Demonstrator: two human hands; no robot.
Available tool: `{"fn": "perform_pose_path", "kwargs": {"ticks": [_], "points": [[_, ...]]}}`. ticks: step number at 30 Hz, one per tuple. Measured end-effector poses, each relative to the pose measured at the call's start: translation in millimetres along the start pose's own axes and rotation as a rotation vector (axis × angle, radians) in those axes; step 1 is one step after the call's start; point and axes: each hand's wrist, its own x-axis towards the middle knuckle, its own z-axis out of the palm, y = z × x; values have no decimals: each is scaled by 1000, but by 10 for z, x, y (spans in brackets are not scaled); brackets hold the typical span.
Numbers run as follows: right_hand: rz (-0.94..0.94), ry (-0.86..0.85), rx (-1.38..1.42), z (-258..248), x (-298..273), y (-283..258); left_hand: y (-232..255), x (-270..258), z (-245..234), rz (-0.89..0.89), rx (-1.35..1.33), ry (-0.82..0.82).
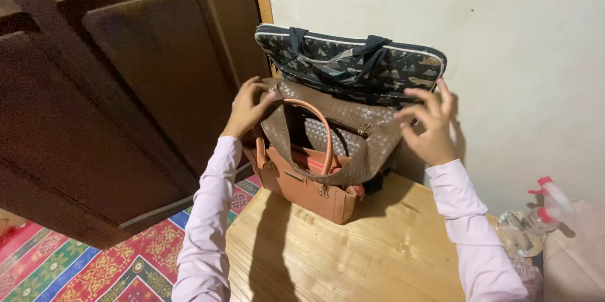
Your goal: The person cleans a light-colored handbag on a wooden table. They spray the bag with a liquid from a spray bottle and wipe it with a checkered cloth, turning the bag to clean multiple sides.
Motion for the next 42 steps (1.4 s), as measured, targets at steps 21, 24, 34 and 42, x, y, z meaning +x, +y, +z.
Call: {"fn": "perform_pose_path", "kwargs": {"ticks": [21,24,34,42], "points": [[264,46,235,-907,-770,-302,2483,-1307,270,408,-68,250],[338,-59,194,-1271,-1292,-171,2979,-1760,646,456,-231,105],[584,-73,-91,-3660,-2736,547,4018,-2522,2605,369,-654,-531],[650,118,-830,-5239,-4575,1513,4535,-2864,3781,563,-570,-634]]}}
